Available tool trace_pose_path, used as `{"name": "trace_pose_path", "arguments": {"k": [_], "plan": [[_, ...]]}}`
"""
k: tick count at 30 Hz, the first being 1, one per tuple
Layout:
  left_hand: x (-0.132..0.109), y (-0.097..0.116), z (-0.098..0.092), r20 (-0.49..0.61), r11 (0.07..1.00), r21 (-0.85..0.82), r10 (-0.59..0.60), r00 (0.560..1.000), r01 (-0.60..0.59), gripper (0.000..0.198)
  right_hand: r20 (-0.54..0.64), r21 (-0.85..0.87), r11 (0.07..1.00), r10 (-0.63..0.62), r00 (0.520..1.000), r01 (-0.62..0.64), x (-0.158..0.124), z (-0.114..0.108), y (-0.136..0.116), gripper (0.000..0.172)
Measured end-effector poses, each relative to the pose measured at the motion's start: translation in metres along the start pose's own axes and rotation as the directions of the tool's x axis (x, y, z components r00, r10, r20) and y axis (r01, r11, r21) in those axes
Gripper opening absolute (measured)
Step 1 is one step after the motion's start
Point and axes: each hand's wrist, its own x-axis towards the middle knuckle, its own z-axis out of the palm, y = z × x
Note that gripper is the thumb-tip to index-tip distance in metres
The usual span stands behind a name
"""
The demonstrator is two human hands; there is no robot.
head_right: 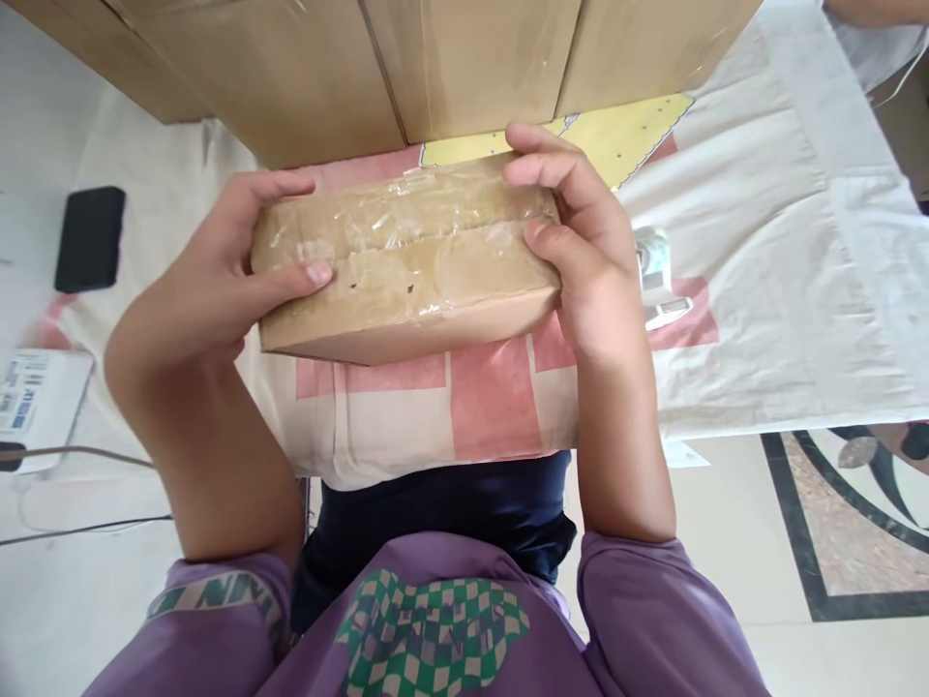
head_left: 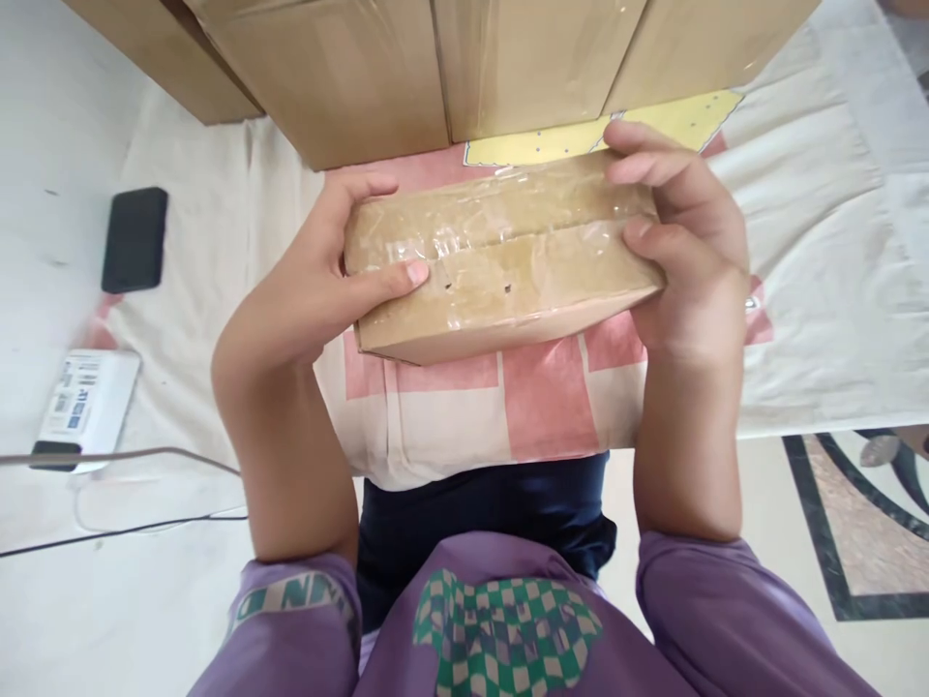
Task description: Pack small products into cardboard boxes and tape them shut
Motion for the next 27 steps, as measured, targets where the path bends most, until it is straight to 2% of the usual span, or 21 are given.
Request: {"name": "trace_pose_path", "arguments": {"k": [3,5,8,11,13,15,18,22,25,27], "plan": [[-0.001,0.003,-0.002,0.051,0.999,-0.036,-0.006,0.999,0.008,0.081,-0.033,-0.011,1.0,-0.004,0.999,0.004,0.0,0.003,-0.002,0.033],[-0.002,0.004,0.0,0.042,0.994,-0.104,-0.033,0.999,0.037,0.077,-0.028,-0.029,0.999,0.022,0.999,-0.022,-0.001,0.004,-0.005,0.035],[-0.003,0.004,0.006,-0.06,0.983,-0.178,-0.063,0.996,0.051,0.065,-0.031,-0.036,0.999,0.013,0.999,-0.014,-0.002,0.004,-0.006,0.038],[-0.001,0.003,0.011,-0.165,0.983,-0.181,-0.052,0.985,0.021,0.056,-0.012,-0.126,0.992,-0.026,1.0,0.024,-0.003,0.003,-0.002,0.026],[0.001,0.003,0.014,-0.183,0.971,-0.236,-0.075,0.98,0.03,0.055,0.006,-0.186,0.982,-0.028,1.0,0.029,-0.004,0.003,-0.001,0.02],[0.003,0.002,0.018,-0.183,0.942,-0.333,-0.1,0.978,0.034,0.056,-0.005,-0.164,0.986,-0.029,1.0,0.028,-0.004,0.004,-0.002,0.022],[0.005,0.0,0.025,-0.21,0.88,-0.475,-0.093,0.973,-0.018,0.059,-0.047,-0.11,0.994,-0.015,0.999,0.01,-0.004,0.008,-0.008,0.034],[0.01,-0.006,0.036,-0.328,0.825,-0.551,-0.078,0.941,-0.124,0.053,-0.123,-0.23,0.973,0.003,0.992,-0.031,-0.003,0.015,-0.013,0.029],[0.012,-0.01,0.041,-0.397,0.801,-0.565,-0.057,0.916,-0.195,0.048,-0.073,-0.258,0.966,-0.036,0.997,0.016,-0.003,0.015,-0.01,0.03],[0.012,-0.011,0.044,-0.412,0.795,-0.569,-0.057,0.909,-0.208,0.046,-0.01,-0.225,0.974,-0.04,0.999,0.037,-0.005,0.011,-0.006,0.04]]}}
